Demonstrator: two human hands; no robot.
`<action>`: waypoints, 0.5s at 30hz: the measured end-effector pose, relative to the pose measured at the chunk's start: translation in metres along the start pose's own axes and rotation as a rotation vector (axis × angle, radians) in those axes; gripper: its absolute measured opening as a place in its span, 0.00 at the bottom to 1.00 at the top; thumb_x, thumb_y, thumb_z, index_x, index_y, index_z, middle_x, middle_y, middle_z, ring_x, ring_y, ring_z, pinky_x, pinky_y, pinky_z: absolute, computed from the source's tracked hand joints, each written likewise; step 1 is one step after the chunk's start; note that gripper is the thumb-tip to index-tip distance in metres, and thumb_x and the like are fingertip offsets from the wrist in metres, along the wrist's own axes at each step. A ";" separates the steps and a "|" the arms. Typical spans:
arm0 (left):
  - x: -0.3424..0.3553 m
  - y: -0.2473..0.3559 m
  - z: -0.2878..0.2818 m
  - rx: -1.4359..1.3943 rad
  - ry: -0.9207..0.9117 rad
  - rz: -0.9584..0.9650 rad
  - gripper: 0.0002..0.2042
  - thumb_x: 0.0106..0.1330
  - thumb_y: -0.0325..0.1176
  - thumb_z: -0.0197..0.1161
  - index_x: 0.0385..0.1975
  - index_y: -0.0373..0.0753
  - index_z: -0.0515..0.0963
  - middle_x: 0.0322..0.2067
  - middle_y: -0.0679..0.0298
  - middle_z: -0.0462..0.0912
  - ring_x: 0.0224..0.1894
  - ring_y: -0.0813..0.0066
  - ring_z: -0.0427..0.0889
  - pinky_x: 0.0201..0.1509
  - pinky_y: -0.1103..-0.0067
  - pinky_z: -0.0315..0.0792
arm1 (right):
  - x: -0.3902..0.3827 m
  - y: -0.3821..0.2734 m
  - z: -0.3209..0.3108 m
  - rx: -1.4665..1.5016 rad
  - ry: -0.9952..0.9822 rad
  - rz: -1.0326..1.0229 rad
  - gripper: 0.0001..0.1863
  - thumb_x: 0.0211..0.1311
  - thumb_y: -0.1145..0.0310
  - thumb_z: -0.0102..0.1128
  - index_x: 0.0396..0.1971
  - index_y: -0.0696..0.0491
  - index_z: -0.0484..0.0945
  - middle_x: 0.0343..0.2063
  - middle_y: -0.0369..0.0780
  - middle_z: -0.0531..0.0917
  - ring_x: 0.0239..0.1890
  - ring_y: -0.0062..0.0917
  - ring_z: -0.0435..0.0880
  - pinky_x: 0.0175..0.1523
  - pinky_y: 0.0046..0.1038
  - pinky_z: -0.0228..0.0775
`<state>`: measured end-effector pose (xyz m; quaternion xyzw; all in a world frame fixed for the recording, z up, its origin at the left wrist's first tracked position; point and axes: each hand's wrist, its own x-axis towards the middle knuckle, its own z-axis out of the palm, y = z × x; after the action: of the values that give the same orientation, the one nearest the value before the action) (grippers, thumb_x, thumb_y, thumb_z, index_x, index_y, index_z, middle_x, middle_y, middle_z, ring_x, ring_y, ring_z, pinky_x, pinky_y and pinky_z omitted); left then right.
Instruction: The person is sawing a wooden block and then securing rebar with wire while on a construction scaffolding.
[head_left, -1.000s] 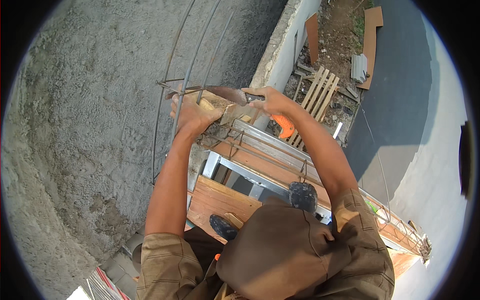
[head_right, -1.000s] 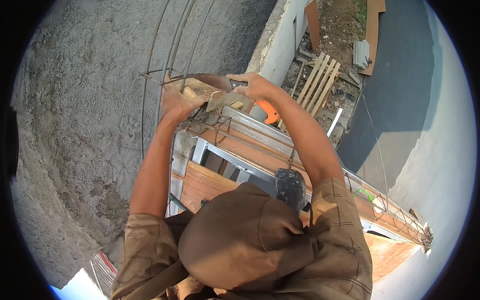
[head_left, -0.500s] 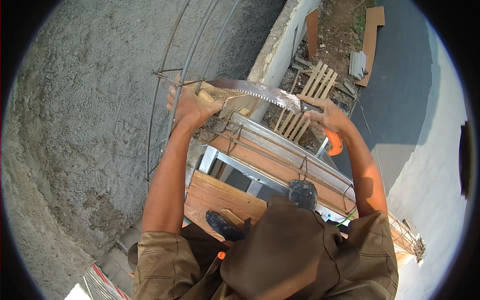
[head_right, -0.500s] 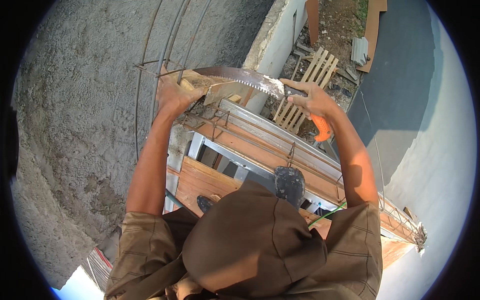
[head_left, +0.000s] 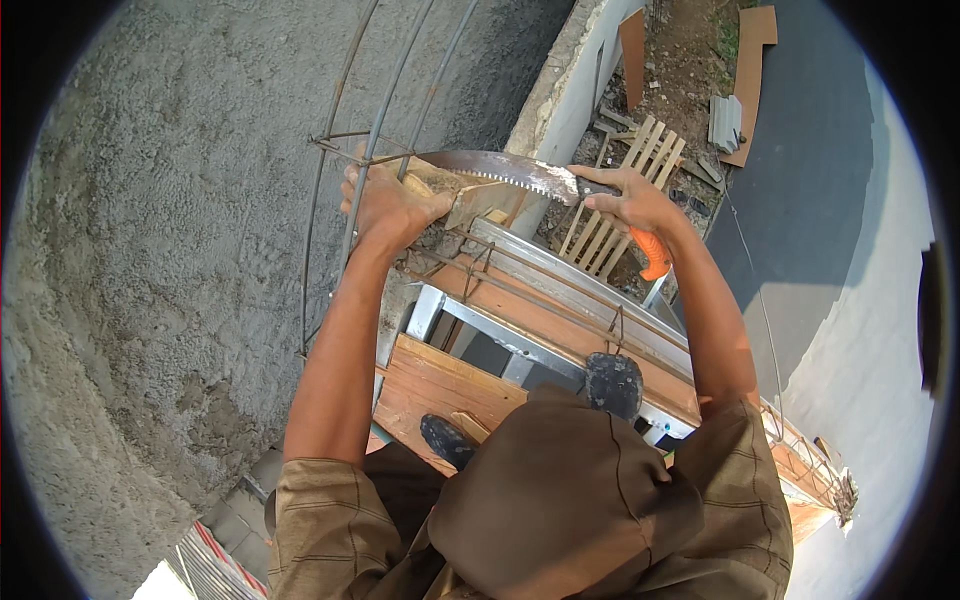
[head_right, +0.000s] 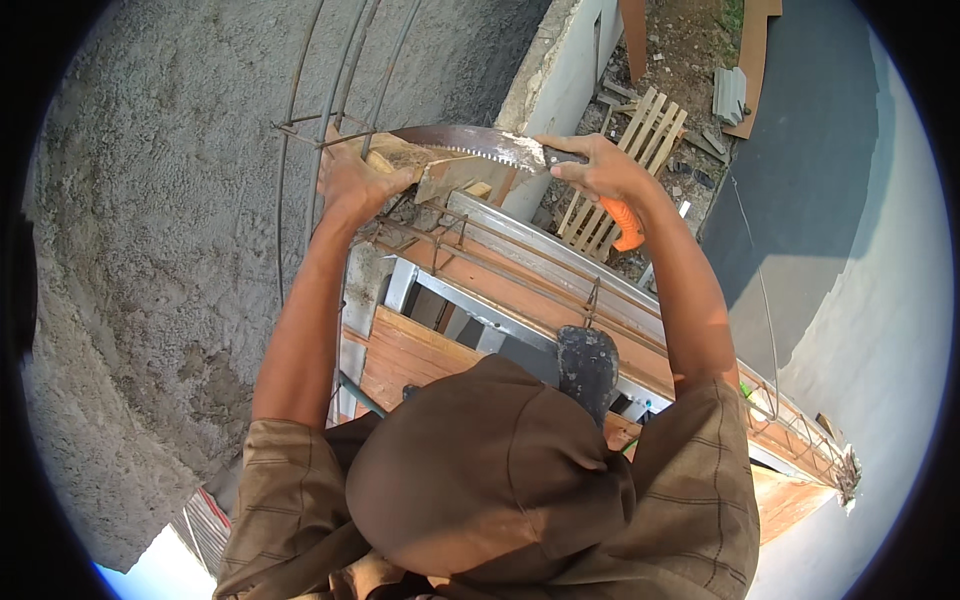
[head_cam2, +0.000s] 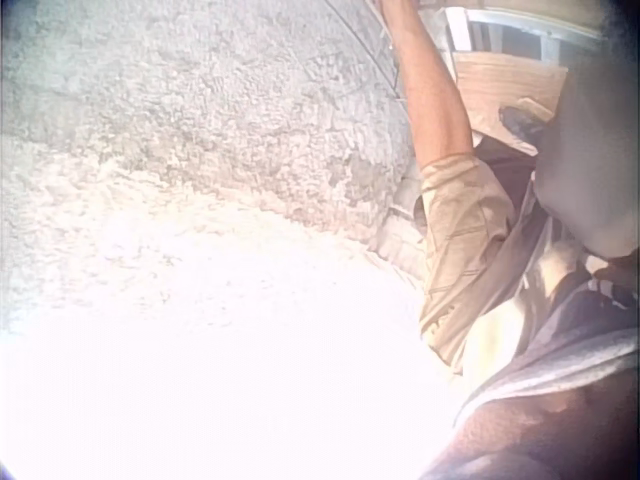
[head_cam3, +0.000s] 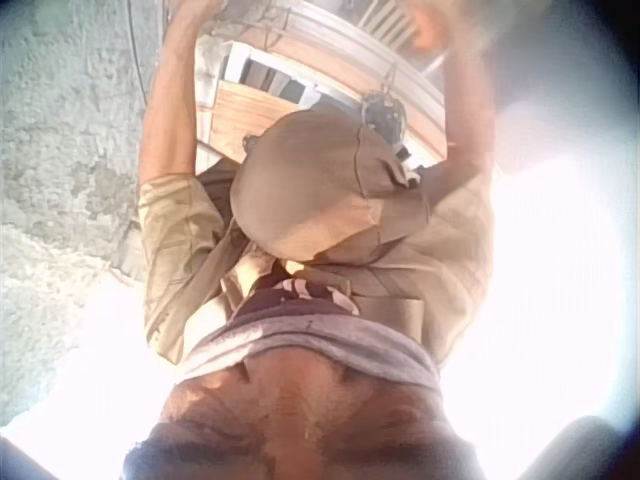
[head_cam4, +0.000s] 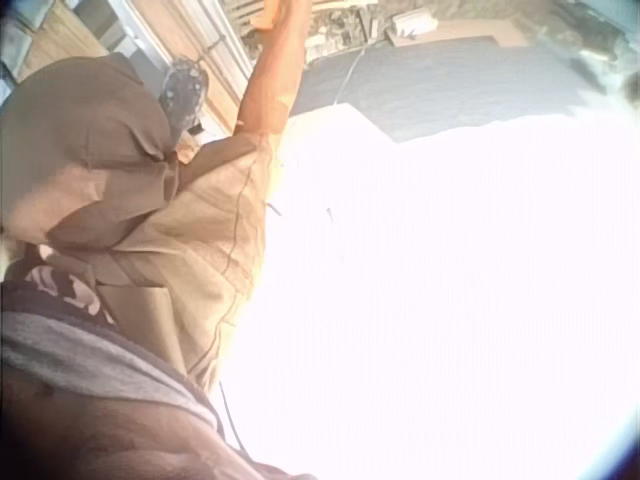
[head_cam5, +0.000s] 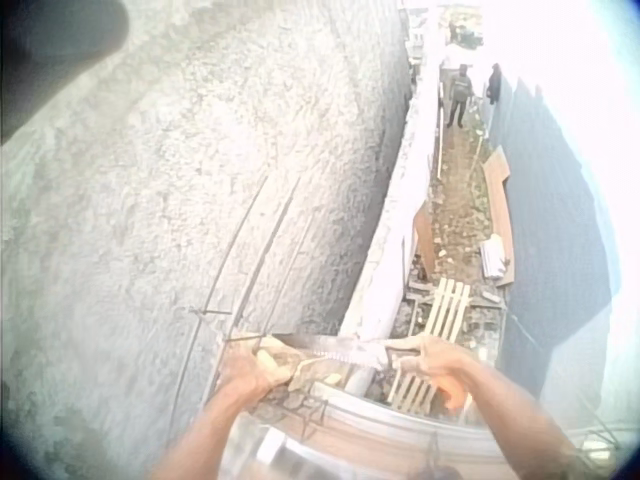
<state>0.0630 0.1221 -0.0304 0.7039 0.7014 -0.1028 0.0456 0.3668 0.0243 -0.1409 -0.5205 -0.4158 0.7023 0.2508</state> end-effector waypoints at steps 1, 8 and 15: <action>0.000 0.000 -0.003 -0.048 -0.066 -0.015 0.59 0.39 0.52 0.85 0.70 0.23 0.62 0.65 0.32 0.72 0.69 0.42 0.72 0.74 0.62 0.66 | 0.026 -0.015 0.020 0.027 -0.064 -0.002 0.31 0.70 0.70 0.65 0.73 0.44 0.73 0.18 0.33 0.75 0.16 0.18 0.69 0.26 0.27 0.72; -0.004 -0.002 -0.005 -0.113 -0.010 -0.004 0.54 0.39 0.53 0.86 0.64 0.26 0.70 0.66 0.31 0.71 0.71 0.41 0.69 0.76 0.61 0.62 | -0.013 -0.017 -0.012 0.001 -0.007 0.124 0.32 0.70 0.71 0.63 0.73 0.43 0.72 0.19 0.33 0.77 0.13 0.17 0.69 0.22 0.25 0.72; -0.001 -0.004 -0.005 -0.139 -0.093 0.010 0.65 0.38 0.55 0.86 0.73 0.22 0.56 0.66 0.31 0.70 0.72 0.41 0.68 0.77 0.60 0.61 | 0.079 -0.014 0.047 -0.059 -0.055 -0.152 0.32 0.67 0.68 0.68 0.72 0.45 0.74 0.20 0.33 0.78 0.12 0.16 0.66 0.24 0.26 0.66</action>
<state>0.0592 0.1221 -0.0246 0.6970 0.7003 -0.0864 0.1273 0.2954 0.0789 -0.1654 -0.4751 -0.4815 0.6827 0.2764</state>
